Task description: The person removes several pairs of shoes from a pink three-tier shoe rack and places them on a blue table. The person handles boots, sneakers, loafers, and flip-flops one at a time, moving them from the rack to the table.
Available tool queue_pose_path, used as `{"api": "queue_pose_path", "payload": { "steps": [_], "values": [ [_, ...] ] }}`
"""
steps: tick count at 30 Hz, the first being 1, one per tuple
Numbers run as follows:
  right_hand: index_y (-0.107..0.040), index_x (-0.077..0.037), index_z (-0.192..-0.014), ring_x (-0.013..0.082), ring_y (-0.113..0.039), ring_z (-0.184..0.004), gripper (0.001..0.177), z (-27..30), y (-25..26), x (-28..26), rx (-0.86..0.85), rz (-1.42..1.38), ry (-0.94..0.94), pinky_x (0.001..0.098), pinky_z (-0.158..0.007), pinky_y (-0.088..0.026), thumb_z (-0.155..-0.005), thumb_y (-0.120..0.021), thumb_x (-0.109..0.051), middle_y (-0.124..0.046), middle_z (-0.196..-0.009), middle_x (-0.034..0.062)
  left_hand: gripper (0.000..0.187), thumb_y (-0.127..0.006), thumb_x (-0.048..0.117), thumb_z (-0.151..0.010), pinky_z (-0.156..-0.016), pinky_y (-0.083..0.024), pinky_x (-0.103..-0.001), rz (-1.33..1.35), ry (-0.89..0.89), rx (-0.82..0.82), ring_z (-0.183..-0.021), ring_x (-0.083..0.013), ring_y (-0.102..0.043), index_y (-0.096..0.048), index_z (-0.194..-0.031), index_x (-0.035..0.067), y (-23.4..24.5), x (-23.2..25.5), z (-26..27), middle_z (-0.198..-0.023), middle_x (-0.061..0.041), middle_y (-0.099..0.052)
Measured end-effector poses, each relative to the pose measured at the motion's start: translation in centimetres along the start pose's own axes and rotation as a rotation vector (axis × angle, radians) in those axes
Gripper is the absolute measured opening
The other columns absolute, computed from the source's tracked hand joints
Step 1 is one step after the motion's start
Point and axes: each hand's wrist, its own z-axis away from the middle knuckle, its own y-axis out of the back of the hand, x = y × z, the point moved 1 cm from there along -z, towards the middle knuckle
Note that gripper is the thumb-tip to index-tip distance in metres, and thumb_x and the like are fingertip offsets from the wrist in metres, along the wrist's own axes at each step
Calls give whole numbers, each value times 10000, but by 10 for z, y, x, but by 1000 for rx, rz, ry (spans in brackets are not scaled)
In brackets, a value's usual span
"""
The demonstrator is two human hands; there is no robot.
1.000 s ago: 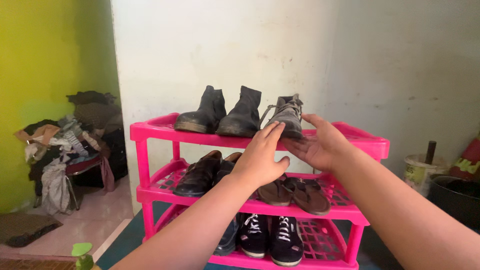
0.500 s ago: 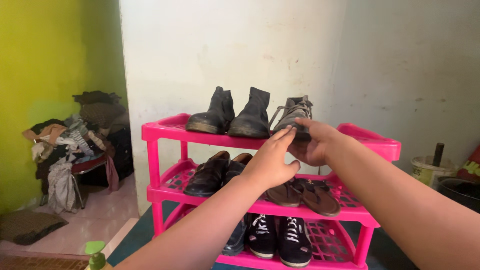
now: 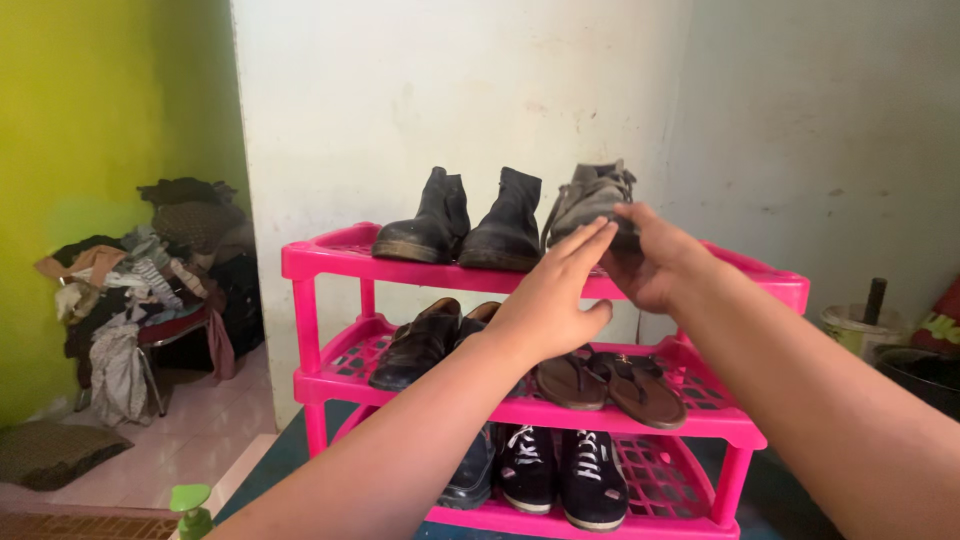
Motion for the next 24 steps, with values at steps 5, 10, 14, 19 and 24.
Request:
{"api": "queue_pose_path", "payload": {
  "steps": [5, 10, 14, 19, 24],
  "values": [
    [-657, -102, -932, 157, -742, -771, 209, 13, -13, -29, -53, 2, 66, 267, -737, -654, -967, -654, -308, -735, -884, 39, 825, -722, 90, -804, -1235, -359, -398, -31, -117, 90, -1533, -337, -358, -388, -1558, 43, 9, 11, -16, -1643, -145, -380],
    [-651, -84, -906, 153, -737, -807, 223, 43, -17, -42, -27, -38, 102, 249, -783, -653, -967, -670, -297, -729, -875, 50, 825, -716, 81, -818, -1234, -376, -404, -15, -152, 96, -1547, -334, -348, -380, -1571, 74, 12, 24, -25, -1653, -124, -374],
    [-639, -84, -917, 155, -735, -835, 217, 63, -10, -50, 13, -56, 176, 252, -797, -638, -966, -672, -294, -722, -901, 49, 825, -711, 82, -824, -1218, -398, -403, 11, -161, 84, -1554, -326, -349, -376, -1577, 103, 8, 35, -31, -1663, -104, -368],
    [-638, -76, -962, 134, -699, -795, 257, 75, 21, -65, 81, -47, 246, 212, -756, -640, -970, -677, -330, -700, -920, 40, 827, -711, 83, -830, -1245, -377, -405, 53, -192, 90, -1554, -336, -357, -372, -1584, 98, -13, 44, -42, -1660, -108, -378],
    [-648, -40, -1061, 121, -673, -791, 338, 86, 68, -79, 124, -14, 264, 167, -707, -603, -975, -685, -365, -706, -972, 115, 821, -745, 119, -820, -1237, -350, -424, 57, -199, 116, -1520, -369, -364, -387, -1556, 52, -46, 50, -58, -1617, -173, -409]
  ]
}}
